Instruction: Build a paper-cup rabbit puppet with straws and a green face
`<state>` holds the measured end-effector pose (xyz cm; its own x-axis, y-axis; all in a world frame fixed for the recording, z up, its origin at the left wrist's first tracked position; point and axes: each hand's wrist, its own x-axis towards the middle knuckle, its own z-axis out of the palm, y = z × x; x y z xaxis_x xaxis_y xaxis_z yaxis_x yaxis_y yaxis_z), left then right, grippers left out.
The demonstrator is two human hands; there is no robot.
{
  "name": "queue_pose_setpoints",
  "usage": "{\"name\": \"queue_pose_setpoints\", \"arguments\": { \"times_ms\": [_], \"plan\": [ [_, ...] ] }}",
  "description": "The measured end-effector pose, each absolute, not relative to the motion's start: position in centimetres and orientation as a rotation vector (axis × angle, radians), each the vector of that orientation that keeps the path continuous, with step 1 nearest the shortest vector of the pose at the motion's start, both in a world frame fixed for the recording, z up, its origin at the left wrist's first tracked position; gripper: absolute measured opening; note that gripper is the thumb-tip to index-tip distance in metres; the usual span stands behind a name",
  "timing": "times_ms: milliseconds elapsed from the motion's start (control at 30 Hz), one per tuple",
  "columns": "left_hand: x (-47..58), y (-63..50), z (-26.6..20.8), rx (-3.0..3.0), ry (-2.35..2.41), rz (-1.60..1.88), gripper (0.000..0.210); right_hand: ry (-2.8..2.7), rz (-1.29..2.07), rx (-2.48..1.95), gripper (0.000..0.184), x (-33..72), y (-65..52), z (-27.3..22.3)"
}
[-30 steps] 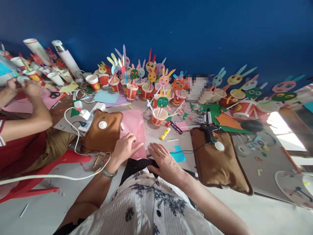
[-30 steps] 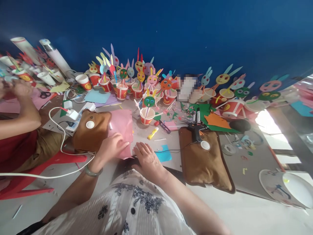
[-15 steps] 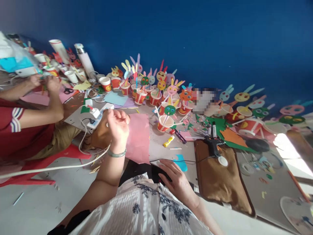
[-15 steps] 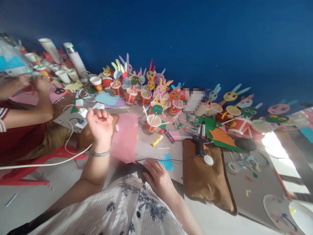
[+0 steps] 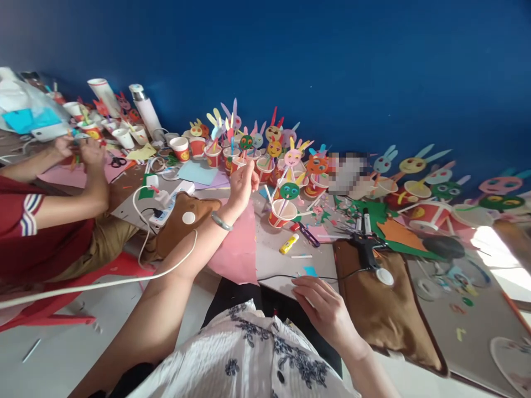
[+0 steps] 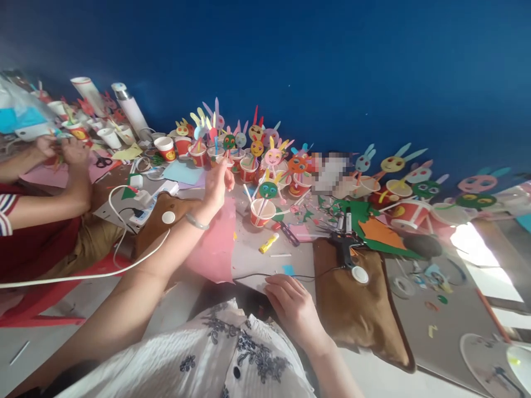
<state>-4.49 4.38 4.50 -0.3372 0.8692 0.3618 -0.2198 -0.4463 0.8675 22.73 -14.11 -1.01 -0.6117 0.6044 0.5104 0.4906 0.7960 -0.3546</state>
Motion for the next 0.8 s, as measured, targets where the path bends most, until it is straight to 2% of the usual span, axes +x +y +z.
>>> {"name": "queue_pose_setpoints", "arguments": {
  "times_ms": [333,600,800],
  "plan": [
    [-4.3,4.7,0.4,1.42,1.344,1.539,0.049,-2.353,0.103,-0.936,0.015,25.6,-12.7,0.5],
    [-4.9,4.4,-0.6,1.582,1.382,1.141,0.05,-2.373,0.063,-1.012,0.018,27.4,-10.3,0.9],
    [-3.8,3.4,-0.6,1.662,1.384,1.032,0.048,-2.394,0.045,-0.982,0.018,27.4,-8.5,1.4]
  ]
}}
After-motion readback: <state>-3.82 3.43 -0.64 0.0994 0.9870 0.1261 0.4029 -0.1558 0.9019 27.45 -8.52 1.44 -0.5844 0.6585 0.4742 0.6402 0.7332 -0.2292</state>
